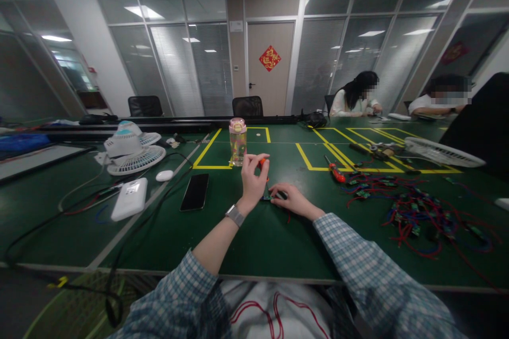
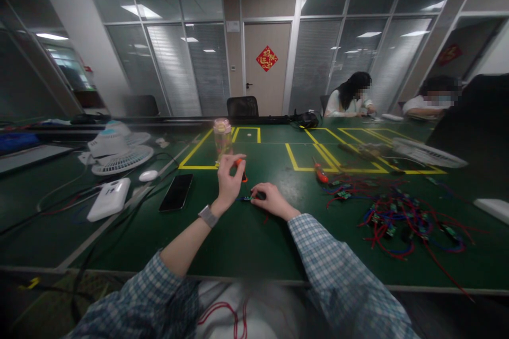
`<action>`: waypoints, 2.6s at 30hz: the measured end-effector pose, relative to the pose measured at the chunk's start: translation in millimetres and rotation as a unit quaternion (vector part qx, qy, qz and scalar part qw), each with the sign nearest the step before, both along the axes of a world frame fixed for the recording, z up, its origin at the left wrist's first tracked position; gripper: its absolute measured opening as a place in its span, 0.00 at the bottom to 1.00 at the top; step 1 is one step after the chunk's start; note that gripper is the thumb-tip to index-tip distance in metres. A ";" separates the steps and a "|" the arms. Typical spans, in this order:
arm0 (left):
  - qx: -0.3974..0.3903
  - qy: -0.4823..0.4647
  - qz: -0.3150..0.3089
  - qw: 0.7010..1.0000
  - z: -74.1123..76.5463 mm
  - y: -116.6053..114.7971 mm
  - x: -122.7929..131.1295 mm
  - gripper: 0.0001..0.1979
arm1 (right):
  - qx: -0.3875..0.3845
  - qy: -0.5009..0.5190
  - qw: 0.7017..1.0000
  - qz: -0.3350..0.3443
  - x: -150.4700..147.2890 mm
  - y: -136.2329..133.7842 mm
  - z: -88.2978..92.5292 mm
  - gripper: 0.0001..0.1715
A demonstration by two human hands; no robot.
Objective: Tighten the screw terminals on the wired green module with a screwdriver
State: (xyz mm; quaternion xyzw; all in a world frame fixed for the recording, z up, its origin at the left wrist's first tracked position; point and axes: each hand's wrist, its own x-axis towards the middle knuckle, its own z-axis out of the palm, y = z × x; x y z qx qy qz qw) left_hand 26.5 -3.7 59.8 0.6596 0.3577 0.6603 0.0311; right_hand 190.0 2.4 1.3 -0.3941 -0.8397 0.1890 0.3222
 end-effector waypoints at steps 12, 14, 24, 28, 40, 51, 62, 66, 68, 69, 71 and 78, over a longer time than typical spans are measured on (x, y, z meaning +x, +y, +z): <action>0.010 -0.013 0.003 1.000 0.4 1.8 -0.5 0.07 | -0.005 0.005 1.000 0.006 1.0 1.3 -1.8 0.03; 0.011 -0.015 0.011 1.000 0.1 1.6 -0.1 0.06 | -0.006 0.003 1.000 0.004 1.0 1.2 -1.8 0.03; 0.002 -0.007 0.004 1.000 2.2 -0.7 -0.4 0.08 | -0.007 0.005 1.000 0.002 0.3 -0.5 0.5 0.03; 0.010 -0.013 0.015 1.000 0.7 1.0 0.3 0.05 | -0.010 0.004 1.000 0.001 0.4 -0.4 0.3 0.03; 0.021 -0.009 0.016 1.000 1.5 -2.3 0.8 0.09 | -0.017 0.001 1.000 -0.004 -0.1 -1.3 1.4 0.03; 0.024 -0.009 -0.001 1.000 -0.6 -3.4 -0.2 0.14 | -0.015 0.007 1.000 0.000 0.3 -0.1 0.0 0.03; 0.015 -0.007 0.006 1.000 -2.0 -1.6 1.1 0.10 | -0.012 0.000 1.000 -0.003 -0.2 -2.0 3.1 0.03; 0.007 -0.003 -0.007 1.000 -0.8 -2.2 0.8 0.13 | -0.011 0.002 1.000 0.000 -0.3 -1.2 1.9 0.03; 0.010 -0.004 0.007 1.000 0.0 -2.7 1.1 0.11 | -0.008 0.001 1.000 -0.001 -0.2 -0.5 0.9 0.03; 0.012 -0.004 0.014 1.000 0.2 -2.9 1.3 0.10 | -0.007 0.000 1.000 -0.001 0.0 -0.2 0.5 0.03; 0.017 -0.003 0.024 1.000 0.4 -3.1 1.6 0.07 | -0.007 0.000 1.000 0.000 0.2 0.2 0.0 0.03; 0.025 -0.004 0.027 0.999 -1.5 -1.2 1.3 0.05 | -0.009 0.001 1.000 0.002 0.4 0.6 -0.2 0.03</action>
